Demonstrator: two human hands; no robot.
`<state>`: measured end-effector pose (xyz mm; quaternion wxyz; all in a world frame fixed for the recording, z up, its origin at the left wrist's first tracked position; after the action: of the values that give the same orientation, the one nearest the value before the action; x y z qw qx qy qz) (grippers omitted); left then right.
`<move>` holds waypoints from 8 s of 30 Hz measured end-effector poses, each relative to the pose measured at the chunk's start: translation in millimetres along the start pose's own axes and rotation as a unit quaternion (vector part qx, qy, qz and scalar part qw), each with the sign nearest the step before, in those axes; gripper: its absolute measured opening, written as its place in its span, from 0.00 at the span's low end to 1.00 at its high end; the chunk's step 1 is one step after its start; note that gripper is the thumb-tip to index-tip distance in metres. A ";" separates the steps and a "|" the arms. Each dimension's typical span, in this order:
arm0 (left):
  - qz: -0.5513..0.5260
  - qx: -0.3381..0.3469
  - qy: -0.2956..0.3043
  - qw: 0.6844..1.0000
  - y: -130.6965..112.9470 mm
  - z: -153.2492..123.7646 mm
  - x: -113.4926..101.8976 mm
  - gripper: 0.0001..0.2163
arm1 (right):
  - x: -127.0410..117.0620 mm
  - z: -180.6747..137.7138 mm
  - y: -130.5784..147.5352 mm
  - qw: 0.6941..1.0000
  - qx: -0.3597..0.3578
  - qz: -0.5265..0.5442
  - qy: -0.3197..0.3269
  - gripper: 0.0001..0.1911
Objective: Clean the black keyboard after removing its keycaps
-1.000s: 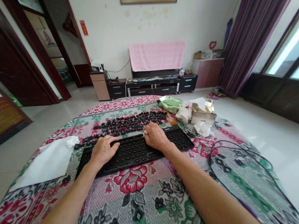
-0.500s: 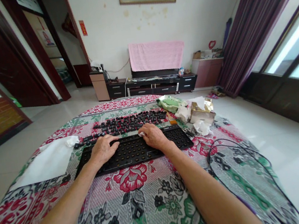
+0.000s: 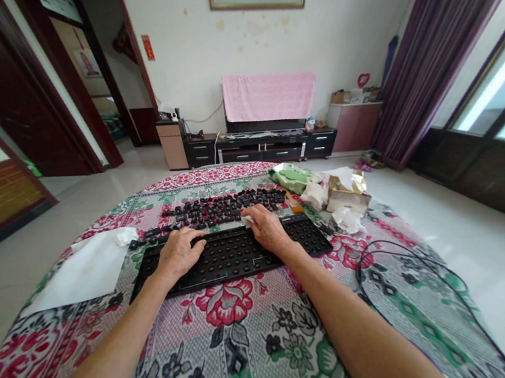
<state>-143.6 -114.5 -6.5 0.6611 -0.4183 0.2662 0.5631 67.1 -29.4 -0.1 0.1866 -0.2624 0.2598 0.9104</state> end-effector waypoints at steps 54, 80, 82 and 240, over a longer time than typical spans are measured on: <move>0.035 0.028 -0.026 0.999 -3.1 -2.0 1.8 0.12 | 14.3 -1.7 33.8 0.982 -0.074 -0.122 0.127 0.11; 0.026 0.125 0.000 0.992 -31.4 13.4 15.8 0.12 | 18.9 -3.8 30.3 0.980 -0.055 -0.143 0.129 0.09; 0.013 0.128 0.014 0.992 -29.5 15.4 16.7 0.12 | 19.0 -3.4 30.4 0.978 -0.057 -0.148 0.132 0.10; 0.012 0.155 0.059 0.986 -28.1 19.9 14.0 0.13 | -5.7 3.1 7.9 0.981 -0.056 -0.086 0.163 0.15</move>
<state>-115.7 -90.6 -0.8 0.6942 -0.3401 0.3933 0.4977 66.8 -35.1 8.4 0.2040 -0.4390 0.2121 0.8489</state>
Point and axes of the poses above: each hand's wrist, its own z-axis towards the middle knuckle, its own x-axis out of the palm, y = z × x, the point moved 3 cm from there along z, towards the middle knuckle, and after that the axes turned 10 degrees about -y, right-handed, at the moved point
